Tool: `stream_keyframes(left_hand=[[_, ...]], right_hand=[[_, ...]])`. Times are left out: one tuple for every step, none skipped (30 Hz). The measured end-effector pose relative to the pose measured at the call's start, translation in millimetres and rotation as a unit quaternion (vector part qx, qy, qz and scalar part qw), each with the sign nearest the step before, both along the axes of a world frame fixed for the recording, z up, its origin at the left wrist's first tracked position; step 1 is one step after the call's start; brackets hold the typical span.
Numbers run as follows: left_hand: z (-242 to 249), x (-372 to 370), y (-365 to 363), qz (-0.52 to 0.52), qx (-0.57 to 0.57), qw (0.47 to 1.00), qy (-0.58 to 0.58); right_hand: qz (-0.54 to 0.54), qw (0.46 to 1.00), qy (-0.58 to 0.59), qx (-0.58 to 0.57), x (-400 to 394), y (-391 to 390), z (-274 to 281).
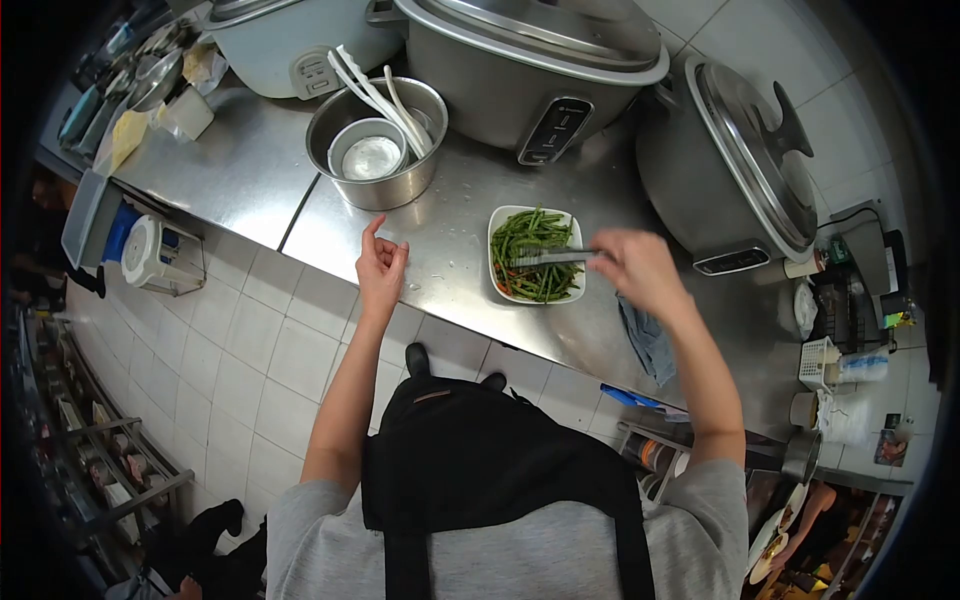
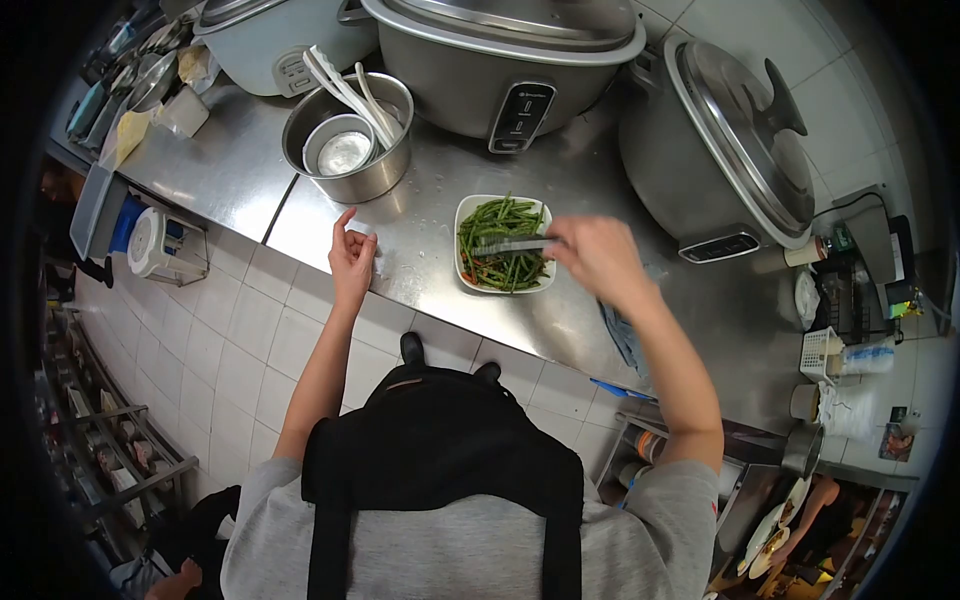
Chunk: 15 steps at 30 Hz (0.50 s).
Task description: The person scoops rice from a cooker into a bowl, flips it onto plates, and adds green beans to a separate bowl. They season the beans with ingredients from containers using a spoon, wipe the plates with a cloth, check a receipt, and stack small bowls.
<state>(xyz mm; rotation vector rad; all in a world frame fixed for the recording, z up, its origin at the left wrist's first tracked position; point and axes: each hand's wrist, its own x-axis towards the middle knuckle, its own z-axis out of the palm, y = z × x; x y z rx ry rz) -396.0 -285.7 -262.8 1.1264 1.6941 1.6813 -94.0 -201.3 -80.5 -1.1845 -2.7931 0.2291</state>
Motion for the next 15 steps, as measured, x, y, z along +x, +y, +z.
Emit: stream_keyframes(left_hand=[[0,-1,0,0.003,0.002,1.0,0.0],[-2,-2,1,0.0,0.002,1.0,-0.003],[-3,-2,0,-0.005,0.001,1.0,-0.006],[-3,-2,1,-0.005,0.002,1.0,-0.006],[-3,-2,1,-0.005,0.003,1.0,-0.003],[-3,-2,1,-0.004,0.003,1.0,-0.001],[-3,-2,2,-0.007,0.004,1.0,-0.001],[-3,-2,1,-0.003,0.006,1.0,0.001],[-3,-1,2,0.0,0.008,1.0,0.004],[-2,-1,2,-0.003,0.008,1.0,0.004],[-1,-1,2,-0.003,0.008,1.0,0.002],[0,-1,2,-0.003,0.009,1.0,0.001],[1,-1,1,-0.004,0.009,1.0,0.002],[2,0,1,-0.002,0.006,1.0,0.005],[3,0,0,0.0,0.003,1.0,0.008]], right_hand=[[0.014,0.999,0.012,-0.036,3,-10,-5],[0.017,0.999,0.011,-0.035,5,-20,-13],[-0.008,0.998,0.011,-0.055,6,-29,-23],[-0.033,0.997,0.012,-0.073,7,-36,-32],[-0.034,0.997,0.012,-0.072,7,-42,-38],[-0.052,0.996,0.025,-0.069,5,-48,-43],[-0.07,0.995,0.039,-0.066,4,-52,-49],[-0.074,0.995,0.036,-0.053,2,-54,-56],[-0.077,0.995,0.036,-0.053,1,-55,-58],[-0.056,0.998,0.032,-0.023,-1,-56,-59],[-0.035,0.999,0.028,0.006,-1,-56,-59],[-0.037,0.999,0.028,0.005,0,-57,-58],[-0.038,0.999,0.037,0.015,0,-56,-55],[-0.037,0.998,0.045,0.025,1,-55,-52],[-0.035,0.998,0.046,0.025,3,-53,-48]])
